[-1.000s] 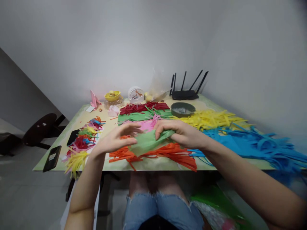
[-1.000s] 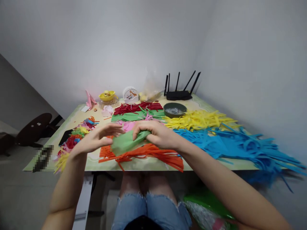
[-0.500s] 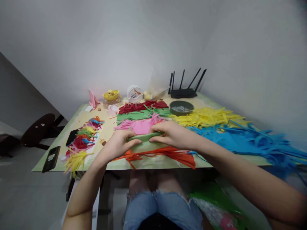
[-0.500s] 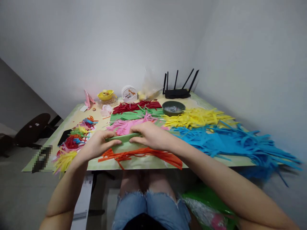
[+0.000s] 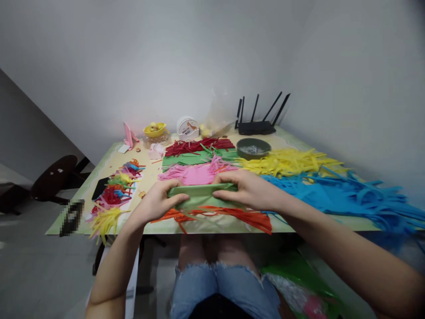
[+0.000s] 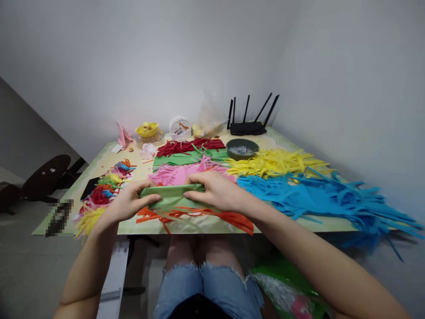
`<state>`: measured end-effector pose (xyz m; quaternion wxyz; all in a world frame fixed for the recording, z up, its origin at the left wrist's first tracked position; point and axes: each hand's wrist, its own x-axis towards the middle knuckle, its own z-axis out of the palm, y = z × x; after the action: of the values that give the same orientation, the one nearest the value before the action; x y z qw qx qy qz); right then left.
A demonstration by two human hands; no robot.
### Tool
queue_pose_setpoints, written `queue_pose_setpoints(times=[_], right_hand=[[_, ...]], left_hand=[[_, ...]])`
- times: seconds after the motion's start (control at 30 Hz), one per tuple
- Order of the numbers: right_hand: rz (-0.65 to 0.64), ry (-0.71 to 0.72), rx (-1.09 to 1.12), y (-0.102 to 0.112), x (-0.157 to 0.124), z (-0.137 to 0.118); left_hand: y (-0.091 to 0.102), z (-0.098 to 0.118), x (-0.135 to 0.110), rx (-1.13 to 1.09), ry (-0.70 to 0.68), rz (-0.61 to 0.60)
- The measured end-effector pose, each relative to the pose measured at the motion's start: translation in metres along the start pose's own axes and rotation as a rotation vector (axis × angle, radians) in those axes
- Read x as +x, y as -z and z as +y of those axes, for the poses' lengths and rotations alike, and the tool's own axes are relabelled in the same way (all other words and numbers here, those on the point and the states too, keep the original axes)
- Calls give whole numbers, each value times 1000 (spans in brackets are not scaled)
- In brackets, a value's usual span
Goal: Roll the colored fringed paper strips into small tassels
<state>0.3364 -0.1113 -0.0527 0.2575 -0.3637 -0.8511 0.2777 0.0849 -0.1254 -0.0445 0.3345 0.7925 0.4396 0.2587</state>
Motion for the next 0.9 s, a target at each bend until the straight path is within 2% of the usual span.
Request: queue_pose_setpoints(times=[0.17,0.37,0.47,0.63,0.8,0.9], right_hand=[[229,24,247,-16,-14,3],[258,68,485,-31,-21,11],[241,131,510,-31,-21,12],[220,271,387,-28,-22,14],[222,236,289,-26,-22,14],[214,224,268,-25,-22,13]], left_hand=[[-11,-14,-13,-381,62,70],[-25,-31,-20,-607,-85,125],[-26,-33,-22,-615,-94,136],[-25,-34,-22,-595,-90,139],[-24,-28,-23,-469,-76,175],[-23,-20,-24,-282,-160,174]])
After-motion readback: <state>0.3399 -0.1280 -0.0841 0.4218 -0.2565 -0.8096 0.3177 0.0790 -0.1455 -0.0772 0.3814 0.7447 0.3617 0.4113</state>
